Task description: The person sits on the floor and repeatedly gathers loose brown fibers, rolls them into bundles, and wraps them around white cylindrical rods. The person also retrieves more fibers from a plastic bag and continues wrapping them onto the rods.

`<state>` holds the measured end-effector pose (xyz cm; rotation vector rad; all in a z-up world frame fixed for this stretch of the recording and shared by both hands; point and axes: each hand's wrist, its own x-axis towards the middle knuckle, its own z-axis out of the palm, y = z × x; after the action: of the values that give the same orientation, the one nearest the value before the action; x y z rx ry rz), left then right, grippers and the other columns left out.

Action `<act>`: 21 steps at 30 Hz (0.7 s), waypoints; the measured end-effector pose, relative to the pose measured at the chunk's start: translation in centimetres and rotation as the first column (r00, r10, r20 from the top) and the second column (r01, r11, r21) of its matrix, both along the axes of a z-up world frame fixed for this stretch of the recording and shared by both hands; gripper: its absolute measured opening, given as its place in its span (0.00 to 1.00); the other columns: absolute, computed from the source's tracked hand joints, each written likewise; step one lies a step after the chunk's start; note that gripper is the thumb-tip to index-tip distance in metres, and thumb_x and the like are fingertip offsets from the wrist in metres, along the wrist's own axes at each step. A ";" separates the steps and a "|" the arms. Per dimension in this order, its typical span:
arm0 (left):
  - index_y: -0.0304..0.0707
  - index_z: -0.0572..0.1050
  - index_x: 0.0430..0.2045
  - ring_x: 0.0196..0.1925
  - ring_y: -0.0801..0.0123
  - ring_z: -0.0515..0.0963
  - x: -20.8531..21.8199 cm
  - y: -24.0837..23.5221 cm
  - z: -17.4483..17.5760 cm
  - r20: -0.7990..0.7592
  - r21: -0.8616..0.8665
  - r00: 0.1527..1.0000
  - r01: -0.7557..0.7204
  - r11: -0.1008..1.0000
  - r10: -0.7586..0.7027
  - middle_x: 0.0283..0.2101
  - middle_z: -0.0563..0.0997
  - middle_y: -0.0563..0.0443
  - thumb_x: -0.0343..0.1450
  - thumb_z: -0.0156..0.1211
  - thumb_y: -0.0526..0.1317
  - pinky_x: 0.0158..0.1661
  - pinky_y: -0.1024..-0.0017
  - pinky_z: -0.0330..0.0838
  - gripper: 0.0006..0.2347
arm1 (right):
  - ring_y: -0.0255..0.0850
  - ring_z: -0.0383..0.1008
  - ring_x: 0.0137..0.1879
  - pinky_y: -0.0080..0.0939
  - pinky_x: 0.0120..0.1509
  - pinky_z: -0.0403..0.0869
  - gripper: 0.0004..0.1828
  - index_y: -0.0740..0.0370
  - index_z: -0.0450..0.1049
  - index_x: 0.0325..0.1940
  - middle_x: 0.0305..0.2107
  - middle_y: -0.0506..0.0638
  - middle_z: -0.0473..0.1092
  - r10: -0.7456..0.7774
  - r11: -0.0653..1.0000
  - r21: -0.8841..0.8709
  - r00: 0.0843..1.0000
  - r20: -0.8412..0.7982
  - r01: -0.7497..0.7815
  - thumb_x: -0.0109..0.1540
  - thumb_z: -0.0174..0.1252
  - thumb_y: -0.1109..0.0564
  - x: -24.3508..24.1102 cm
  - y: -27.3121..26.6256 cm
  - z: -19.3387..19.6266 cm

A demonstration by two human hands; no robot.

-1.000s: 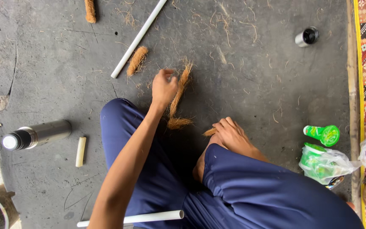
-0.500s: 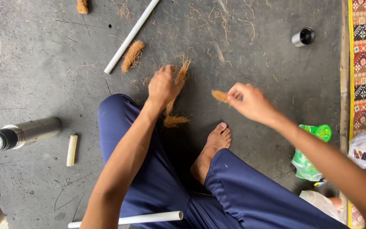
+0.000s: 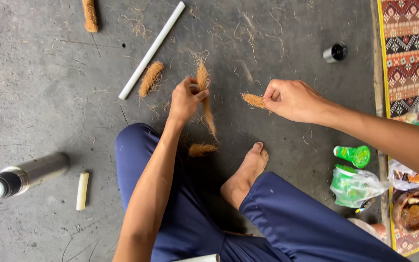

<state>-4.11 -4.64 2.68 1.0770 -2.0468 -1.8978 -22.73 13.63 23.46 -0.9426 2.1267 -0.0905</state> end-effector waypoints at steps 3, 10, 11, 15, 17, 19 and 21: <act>0.25 0.77 0.41 0.38 0.65 0.85 -0.2 -0.6 1.4 -0.154 0.394 0.986 0.007 0.919 0.059 0.34 0.83 0.38 0.73 0.67 0.35 0.48 0.67 0.86 0.09 | 0.39 0.82 0.42 0.42 0.48 0.78 0.12 0.67 0.76 0.43 0.35 0.52 0.80 -0.110 0.990 -0.084 0.993 0.051 0.114 0.63 0.61 0.54 -0.5 -1.7 -1.3; 0.28 0.76 0.42 0.52 0.72 0.84 -1.6 -2.1 2.5 -0.267 0.572 0.960 0.089 0.815 0.083 0.40 0.86 0.45 0.72 0.63 0.35 0.62 0.68 0.73 0.09 | 0.35 0.75 0.44 0.37 0.44 0.76 0.16 0.61 0.70 0.57 0.42 0.50 0.75 -0.350 0.834 -0.317 0.877 0.329 0.452 0.65 0.54 0.59 -0.3 -5.0 -6.4; 0.29 0.76 0.43 0.52 0.72 0.83 -1.5 -2.3 2.6 -0.248 0.575 0.966 0.082 0.814 0.077 0.41 0.86 0.45 0.72 0.62 0.35 0.62 0.68 0.72 0.09 | 0.34 0.75 0.45 0.36 0.44 0.76 0.15 0.62 0.70 0.57 0.43 0.49 0.75 -0.382 0.788 -0.356 0.853 0.357 0.502 0.66 0.53 0.59 0.3 -5.5 -7.8; 0.31 0.73 0.44 0.50 0.69 0.84 -1.7 -2.5 2.9 -0.240 0.591 0.965 0.056 0.805 0.109 0.42 0.87 0.40 0.73 0.62 0.36 0.61 0.67 0.75 0.09 | 0.35 0.73 0.43 0.36 0.44 0.75 0.13 0.67 0.71 0.54 0.38 0.51 0.74 -0.488 0.641 -0.329 0.699 0.523 0.694 0.69 0.49 0.59 1.9 -6.8 -12.6; 0.36 0.73 0.44 0.48 0.72 0.84 -2.0 -2.8 3.0 -0.229 0.604 0.965 0.039 0.796 0.126 0.41 0.86 0.46 0.72 0.61 0.37 0.57 0.70 0.77 0.10 | 0.33 0.74 0.43 0.36 0.44 0.75 0.13 0.65 0.71 0.53 0.38 0.49 0.74 -0.485 0.677 -0.308 0.719 0.498 0.669 0.69 0.48 0.58 2.6 -7.4 -14.3; 0.37 0.75 0.42 0.43 0.75 0.82 -2.2 -3.0 2.9 -0.171 0.560 0.979 0.006 0.829 0.109 0.38 0.85 0.50 0.71 0.61 0.38 0.49 0.74 0.77 0.09 | 0.33 0.73 0.43 0.37 0.44 0.75 0.12 0.64 0.71 0.52 0.37 0.48 0.74 -0.486 0.690 -0.292 0.723 0.491 0.663 0.69 0.48 0.57 3.0 -7.7 -15.6; 0.34 0.77 0.37 0.34 0.79 0.78 -2.7 -3.1 2.6 -0.068 0.443 0.995 -0.030 0.896 0.067 0.32 0.82 0.54 0.72 0.64 0.39 0.37 0.77 0.75 0.07 | 0.33 0.72 0.42 0.38 0.44 0.74 0.11 0.64 0.71 0.52 0.37 0.48 0.73 -0.490 0.683 -0.290 0.715 0.499 0.670 0.69 0.48 0.58 3.0 -7.7 -16.2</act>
<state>-6.81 -7.78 5.26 1.0980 -1.5623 -2.4056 -19.71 5.92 7.28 -0.3677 1.9729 -1.0697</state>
